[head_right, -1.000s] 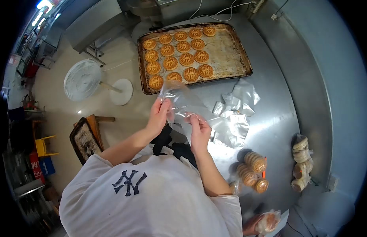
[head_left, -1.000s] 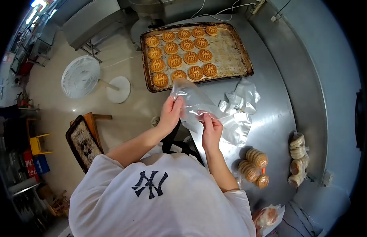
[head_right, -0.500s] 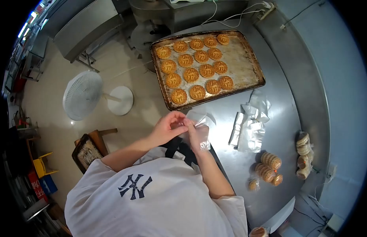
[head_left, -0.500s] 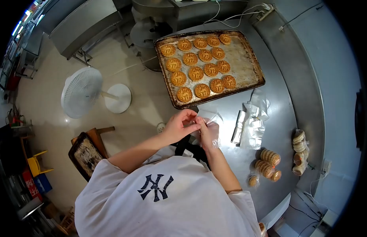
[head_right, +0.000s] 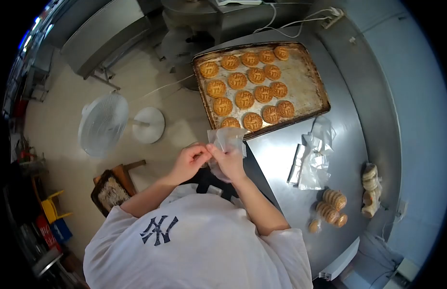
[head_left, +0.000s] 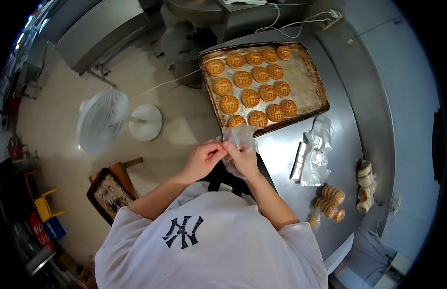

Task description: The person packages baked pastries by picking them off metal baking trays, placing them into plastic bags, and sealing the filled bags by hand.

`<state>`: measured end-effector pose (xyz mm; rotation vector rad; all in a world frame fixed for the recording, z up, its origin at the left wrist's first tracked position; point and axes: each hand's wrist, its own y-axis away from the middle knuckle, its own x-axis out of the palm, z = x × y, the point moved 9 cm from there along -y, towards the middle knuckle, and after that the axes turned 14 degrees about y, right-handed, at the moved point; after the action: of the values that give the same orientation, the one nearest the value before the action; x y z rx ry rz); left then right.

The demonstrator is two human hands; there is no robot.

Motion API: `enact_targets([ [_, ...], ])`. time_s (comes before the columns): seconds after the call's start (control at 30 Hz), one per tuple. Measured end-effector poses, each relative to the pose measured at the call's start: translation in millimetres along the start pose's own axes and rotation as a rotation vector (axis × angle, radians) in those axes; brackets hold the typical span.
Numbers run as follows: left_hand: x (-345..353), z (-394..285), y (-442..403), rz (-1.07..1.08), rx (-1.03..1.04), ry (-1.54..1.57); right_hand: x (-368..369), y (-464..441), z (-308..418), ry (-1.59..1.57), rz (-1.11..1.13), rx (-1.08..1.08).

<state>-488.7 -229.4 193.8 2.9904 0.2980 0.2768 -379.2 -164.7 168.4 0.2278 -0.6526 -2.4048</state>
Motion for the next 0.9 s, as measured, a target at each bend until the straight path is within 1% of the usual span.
enact_targets([
  [0.03, -6.2, -0.8, -0.8, -0.015, 0.001, -0.001, -0.3, -5.1, 1.9, 0.066, 0.022, 0.022],
  [0.07, -15.0, 24.2, 2.1, -0.14, -0.266, 0.744, -16.0, -12.1, 12.5, 0.435, 0.031, -0.195],
  [0.1, -4.6, 39.6, 10.3, -0.259, -0.521, 1.494, -30.6, -14.4, 21.2, 0.8, 0.04, -0.419],
  [0.13, -16.2, 34.4, 10.1, -0.265, -0.513, 1.483, -43.8, -13.1, 43.8, 1.024, -0.131, -0.466],
  [0.17, -36.6, 28.2, 11.5, -0.26, -0.473, 1.176, -55.4, -8.5, 67.9, 1.243, -0.311, -0.506],
  [0.23, -70.4, 12.9, 18.1, -0.257, -0.38, 0.589, -85.8, -17.1, 77.9, 1.292, -0.34, -0.351],
  [0.27, -85.0, 3.5, 21.1, -0.254, -0.333, 0.295, -93.2, -24.4, 72.3, 1.283, -0.319, -0.314],
  [0.33, -101.8, -16.0, 21.2, -0.241, -0.239, -0.292, -87.8, -20.8, 95.0, 1.296, -0.308, -0.331],
  [0.37, -107.4, -16.5, 14.0, -0.256, -0.237, -0.292, -84.3, -17.8, 108.0, 1.309, -0.308, -0.336],
  [0.4, -132.4, -55.9, 8.5, -0.556, 0.09, -0.624, -75.0, -15.1, 108.1, 1.288, -0.205, -0.327],
  [0.43, -132.9, -99.2, 20.1, -0.846, 0.436, -0.947, -67.5, -11.6, 117.0, 1.284, -0.201, -0.336],
  [0.47, -126.6, -104.1, 13.0, -0.852, 0.438, -0.954, -52.9, -6.9, 127.6, 1.322, -0.173, -0.387],
  [0.5, -81.4, -125.3, 0.4, -0.655, 0.688, -1.127, -39.4, -2.7, 136.9, 1.36, -0.146, -0.438],
  [0.53, -41.2, -132.5, -3.5, -0.435, 0.931, -1.286, -29.0, -3.5, 145.2, 1.361, -0.11, -0.477],
  [0.57, -34.4, -124.7, -7.3, -0.438, 0.925, -1.277, -28.9, -6.0, 149.5, 1.369, -0.106, -0.47],
  [0.6, -23.1, -106.9, -20.4, -0.258, 0.889, -1.199, -29.1, -9.2, 157.7, 1.448, -0.14, -0.507],
  [0.63, -8.9, -102.9, -30.5, -0.082, 0.851, -1.118, -30.8, -11.8, 166.7, 1.528, -0.172, -0.543],
  [0.67, -7.0, -109.6, -34.8, -0.072, 0.859, -1.104, -38.6, -15.9, 176.1, 1.535, -0.184, -0.528],
  [0.73, -32.3, -169.4, -46.8, -0.447, 0.53, -1.298, -56.6, -5.4, 215.2, 1.708, -0.522, -0.644],
  [0.77, -31.1, -186.6, -37.8, -0.439, 0.53, -1.3, -55.9, 3.8, 226.4, 1.704, -0.523, -0.638],
  [0.8, -21.3, -217.8, -4.4, -0.509, 0.854, -1.267, -55.7, 28.6, 252.0, 1.39, -0.582, -0.817],
  [0.83, -12.7, -233.8, 30.8, -0.573, 1.178, -1.209, -63.1, 50.5, 265.8, 1.064, -0.629, -0.972],
  [0.87, -11.7, -227.5, 36.3, -0.566, 1.178, -1.208, -65.6, 60.7, 254.7, 0.971, -0.568, -1.092],
  [0.9, -3.2, -210.8, 39.3, -0.415, 1.227, -1.173, -63.5, 55.0, 244.2, 0.969, -0.572, -1.086],
])
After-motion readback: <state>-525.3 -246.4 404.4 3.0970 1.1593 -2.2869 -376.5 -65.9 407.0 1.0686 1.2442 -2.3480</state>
